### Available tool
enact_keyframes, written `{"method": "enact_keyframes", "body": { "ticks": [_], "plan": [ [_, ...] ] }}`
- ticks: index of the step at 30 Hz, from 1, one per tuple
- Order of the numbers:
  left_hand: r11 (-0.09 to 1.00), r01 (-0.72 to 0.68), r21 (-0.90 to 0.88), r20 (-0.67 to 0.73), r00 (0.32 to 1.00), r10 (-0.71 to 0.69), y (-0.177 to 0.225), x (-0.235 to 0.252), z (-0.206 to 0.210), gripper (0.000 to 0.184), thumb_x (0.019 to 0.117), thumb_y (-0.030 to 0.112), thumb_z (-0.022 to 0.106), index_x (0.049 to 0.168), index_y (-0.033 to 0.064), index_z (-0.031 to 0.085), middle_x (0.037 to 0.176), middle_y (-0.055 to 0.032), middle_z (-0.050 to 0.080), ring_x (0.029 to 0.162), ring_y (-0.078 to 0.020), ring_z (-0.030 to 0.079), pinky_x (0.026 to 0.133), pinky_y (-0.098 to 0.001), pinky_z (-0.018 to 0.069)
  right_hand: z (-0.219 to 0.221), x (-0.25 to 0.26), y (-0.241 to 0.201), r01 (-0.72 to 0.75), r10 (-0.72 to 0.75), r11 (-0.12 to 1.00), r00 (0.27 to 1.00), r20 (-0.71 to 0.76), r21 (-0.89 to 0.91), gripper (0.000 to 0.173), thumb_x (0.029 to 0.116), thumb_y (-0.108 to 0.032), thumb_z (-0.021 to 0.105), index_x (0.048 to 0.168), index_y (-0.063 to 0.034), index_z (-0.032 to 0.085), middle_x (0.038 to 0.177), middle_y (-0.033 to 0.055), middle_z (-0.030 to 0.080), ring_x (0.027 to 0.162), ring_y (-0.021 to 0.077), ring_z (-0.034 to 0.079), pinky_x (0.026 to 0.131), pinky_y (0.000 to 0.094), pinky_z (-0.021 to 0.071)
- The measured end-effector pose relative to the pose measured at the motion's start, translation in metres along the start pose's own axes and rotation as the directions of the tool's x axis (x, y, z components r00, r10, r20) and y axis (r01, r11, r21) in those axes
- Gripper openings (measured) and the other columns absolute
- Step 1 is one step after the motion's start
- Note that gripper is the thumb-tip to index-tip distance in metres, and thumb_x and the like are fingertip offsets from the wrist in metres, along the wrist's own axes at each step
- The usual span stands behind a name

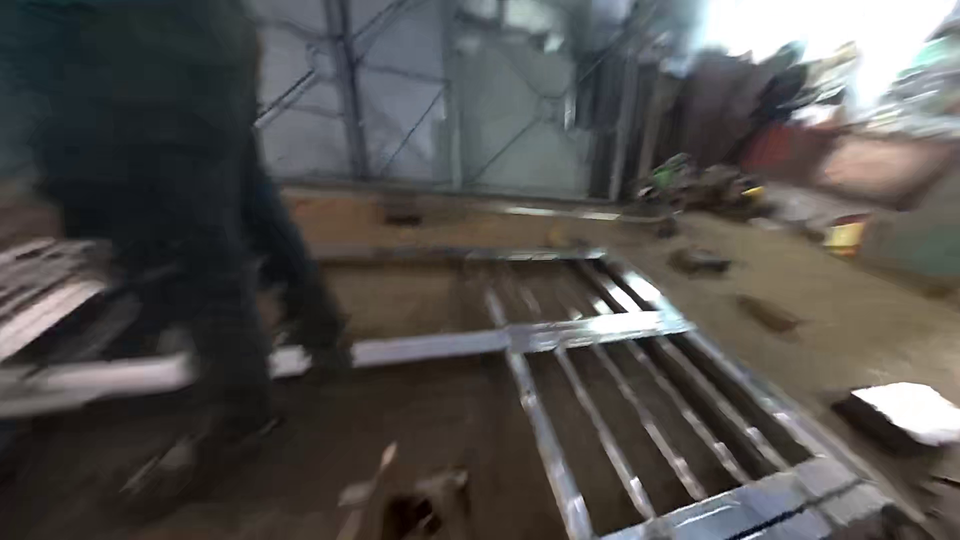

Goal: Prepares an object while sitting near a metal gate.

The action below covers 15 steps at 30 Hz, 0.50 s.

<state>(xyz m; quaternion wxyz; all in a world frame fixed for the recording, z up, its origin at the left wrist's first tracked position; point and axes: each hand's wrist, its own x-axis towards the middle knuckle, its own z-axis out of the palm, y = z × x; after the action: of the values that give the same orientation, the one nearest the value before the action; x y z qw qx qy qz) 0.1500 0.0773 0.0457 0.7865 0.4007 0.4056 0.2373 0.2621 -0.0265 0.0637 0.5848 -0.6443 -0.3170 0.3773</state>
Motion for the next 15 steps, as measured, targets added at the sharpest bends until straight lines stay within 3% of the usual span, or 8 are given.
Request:
{"method": "enact_keyframes", "body": {
  "ticks": [1,2,5,7,10,13,15],
  "plan": [
    [0.999,0.008,-0.045,-0.100,0.995,-0.012,0.001,-0.001,0.001,0.058,0.1047,0.057,0.041,0.105,0.0041,0.065,0.083,-0.0107,0.067,0.074,-0.0224,0.066,0.069,-0.0435,0.0587,-0.001,0.001,-0.022,-0.085,0.084,0.996,0.995,0.056,0.011,0.037,0.1029,-0.027,0.060,0.127,0.0015,0.059,0.101,0.0066,0.072,0.089,0.0137,0.071,0.085,0.0337,0.0611],
    [0.995,-0.001,-0.101,-0.141,0.990,-0.014,0.003,-0.001,-0.001,0.051,0.1062,0.050,0.041,0.098,0.0055,0.064,0.074,-0.0062,0.062,0.065,-0.0174,0.061,0.062,-0.0371,0.0554,-0.005,0.008,-0.026,-0.070,0.068,0.998,0.990,0.127,0.010,0.033,0.1018,-0.025,0.060,0.122,0.0007,0.058,0.093,0.0064,0.071,0.081,0.0160,0.071,0.078,0.0353,0.0620],
    [0.964,-0.095,-0.246,-0.093,0.993,0.074,0.006,0.011,-0.014,0.059,0.1072,0.052,0.024,0.099,0.0060,0.061,0.075,-0.0065,0.061,0.061,-0.0167,0.059,0.056,-0.0342,0.0537,-0.013,0.035,0.020,0.205,-0.243,0.964,0.937,0.250,0.170,0.031,0.1056,-0.027,0.057,0.123,-0.0012,0.052,0.085,0.0114,0.070,0.069,0.0281,0.072,0.062,0.0462,0.0646],
    [0.967,-0.123,-0.223,-0.094,0.990,0.104,0.010,0.016,-0.021,0.063,0.1076,0.053,0.019,0.100,0.0048,0.059,0.071,-0.0072,0.060,0.057,-0.0177,0.058,0.053,-0.0343,0.0525,-0.014,0.044,0.021,0.220,-0.287,0.940,0.922,0.259,0.261,0.025,0.1056,-0.022,0.056,0.121,-0.0028,0.050,0.083,0.0144,0.067,0.068,0.0327,0.071,0.062,0.0505,0.0643],
    [0.984,-0.111,-0.142,-0.094,0.991,0.098,0.006,0.015,-0.028,0.064,0.1077,0.054,0.022,0.096,0.0051,0.060,0.067,-0.0067,0.057,0.055,-0.0176,0.055,0.053,-0.0339,0.0505,-0.020,0.048,0.009,0.172,-0.263,0.934,0.925,0.275,0.315,0.017,0.1039,-0.012,0.057,0.115,-0.0001,0.054,0.082,0.0175,0.067,0.069,0.0345,0.071,0.066,0.0523,0.0639],
    [0.989,-0.067,-0.135,-0.061,0.996,0.059,0.000,0.017,-0.028,0.070,0.1065,0.057,0.015,0.093,0.0057,0.060,0.068,-0.0070,0.058,0.056,-0.0182,0.055,0.051,-0.0339,0.0490,-0.016,0.051,0.009,0.061,-0.177,0.945,0.921,0.346,0.321,0.022,0.1043,-0.016,0.057,0.116,0.0009,0.061,0.083,0.0160,0.068,0.064,0.0251,0.068,0.059,0.0412,0.0614],
    [0.992,-0.020,-0.125,-0.055,0.998,0.013,-0.004,0.013,-0.024,0.068,0.1067,0.057,0.019,0.088,0.0071,0.061,0.065,-0.0052,0.057,0.053,-0.0159,0.054,0.050,-0.0322,0.0486,-0.008,0.047,0.008,-0.002,-0.075,0.983,0.906,0.417,0.181,0.031,0.1034,-0.027,0.061,0.123,-0.0054,0.071,0.089,0.0113,0.073,0.059,0.0164,0.064,0.052,0.0308,0.0559]
  ]
}}
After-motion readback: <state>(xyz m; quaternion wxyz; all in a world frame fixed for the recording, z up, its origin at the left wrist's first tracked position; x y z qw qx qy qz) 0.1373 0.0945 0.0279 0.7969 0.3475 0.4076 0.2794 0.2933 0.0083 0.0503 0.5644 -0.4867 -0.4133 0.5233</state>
